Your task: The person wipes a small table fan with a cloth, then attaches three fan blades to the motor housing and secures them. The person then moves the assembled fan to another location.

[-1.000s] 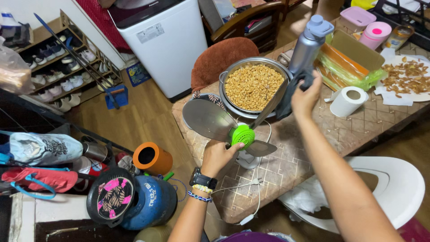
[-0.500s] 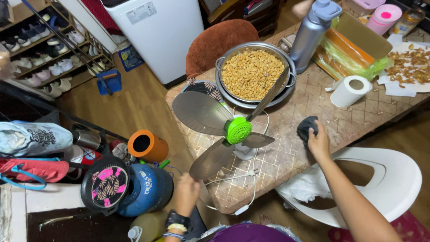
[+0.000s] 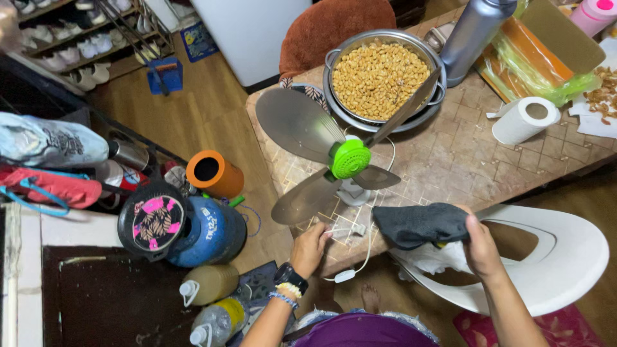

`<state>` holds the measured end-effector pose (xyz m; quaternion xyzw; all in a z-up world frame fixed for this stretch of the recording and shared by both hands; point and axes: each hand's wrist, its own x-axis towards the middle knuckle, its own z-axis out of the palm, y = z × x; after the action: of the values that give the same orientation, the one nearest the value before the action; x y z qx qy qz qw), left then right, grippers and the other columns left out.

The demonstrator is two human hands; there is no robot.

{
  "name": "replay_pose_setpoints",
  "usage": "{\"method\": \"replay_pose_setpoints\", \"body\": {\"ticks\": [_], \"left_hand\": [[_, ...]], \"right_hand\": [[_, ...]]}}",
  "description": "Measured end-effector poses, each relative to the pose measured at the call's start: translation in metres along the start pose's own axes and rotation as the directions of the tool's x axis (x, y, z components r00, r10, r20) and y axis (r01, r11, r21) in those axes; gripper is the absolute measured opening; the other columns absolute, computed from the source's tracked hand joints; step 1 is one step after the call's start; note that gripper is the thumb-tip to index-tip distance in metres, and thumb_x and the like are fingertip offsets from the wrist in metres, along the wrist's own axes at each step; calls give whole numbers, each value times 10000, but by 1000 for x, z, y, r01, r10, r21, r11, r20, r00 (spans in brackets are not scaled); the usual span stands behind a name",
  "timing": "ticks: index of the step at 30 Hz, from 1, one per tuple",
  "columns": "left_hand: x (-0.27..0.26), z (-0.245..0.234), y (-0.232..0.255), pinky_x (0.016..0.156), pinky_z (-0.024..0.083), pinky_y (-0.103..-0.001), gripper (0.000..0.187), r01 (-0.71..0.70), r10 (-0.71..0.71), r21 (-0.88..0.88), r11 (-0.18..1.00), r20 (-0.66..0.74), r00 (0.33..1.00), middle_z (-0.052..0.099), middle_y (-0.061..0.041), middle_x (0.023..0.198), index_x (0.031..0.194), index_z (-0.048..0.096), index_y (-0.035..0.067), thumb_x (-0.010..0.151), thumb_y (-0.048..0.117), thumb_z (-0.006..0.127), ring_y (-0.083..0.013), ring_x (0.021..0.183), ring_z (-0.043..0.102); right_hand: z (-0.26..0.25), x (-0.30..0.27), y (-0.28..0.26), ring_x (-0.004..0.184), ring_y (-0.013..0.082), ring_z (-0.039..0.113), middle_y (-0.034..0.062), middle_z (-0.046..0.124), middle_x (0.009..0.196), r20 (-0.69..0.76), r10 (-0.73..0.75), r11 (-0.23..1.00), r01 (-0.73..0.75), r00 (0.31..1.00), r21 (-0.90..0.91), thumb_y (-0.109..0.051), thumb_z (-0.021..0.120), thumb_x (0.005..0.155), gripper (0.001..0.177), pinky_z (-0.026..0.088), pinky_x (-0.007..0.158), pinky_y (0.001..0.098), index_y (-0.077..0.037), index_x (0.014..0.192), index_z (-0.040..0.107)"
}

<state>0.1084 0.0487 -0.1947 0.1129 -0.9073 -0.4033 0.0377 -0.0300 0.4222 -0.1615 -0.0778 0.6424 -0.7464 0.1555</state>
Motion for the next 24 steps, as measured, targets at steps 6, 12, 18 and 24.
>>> {"method": "replay_pose_setpoints", "body": {"ticks": [6,12,18,24], "left_hand": [[-44,-20,91,717,503,-270,137,-12,-82,-592,806,-132,988,645,-35,862,1081,621,30,1008,145,635,-119,796,601],[-78,-16,170,647,468,-213,177,-8,-55,-794,608,-52,997,623,9,846,1175,600,42,1041,136,533,-56,701,546],[-108,-9,206,622,544,-315,159,-277,189,-437,855,-235,954,654,-92,885,1148,630,9,992,40,631,-208,710,671],[-125,-27,198,657,542,-417,208,-505,494,-72,860,-130,860,648,-163,973,1110,625,19,904,12,662,-360,780,677]], "right_hand": [[2,-47,-24,1331,444,522,302,563,1428,230,-8,605,-178,973,776,-434,292,1090,720,319,1163,524,169,1421,504],[33,-61,-8,1247,434,582,288,588,1381,387,288,579,-481,876,658,-368,344,1021,631,394,1094,550,115,1391,514],[65,-55,-1,1071,289,672,191,678,1219,413,306,812,-461,858,357,-246,568,1008,457,539,925,428,24,1375,540],[111,-62,-18,995,201,652,140,655,1149,429,169,947,-268,887,180,-245,653,1012,440,542,888,368,26,1342,548]]}}
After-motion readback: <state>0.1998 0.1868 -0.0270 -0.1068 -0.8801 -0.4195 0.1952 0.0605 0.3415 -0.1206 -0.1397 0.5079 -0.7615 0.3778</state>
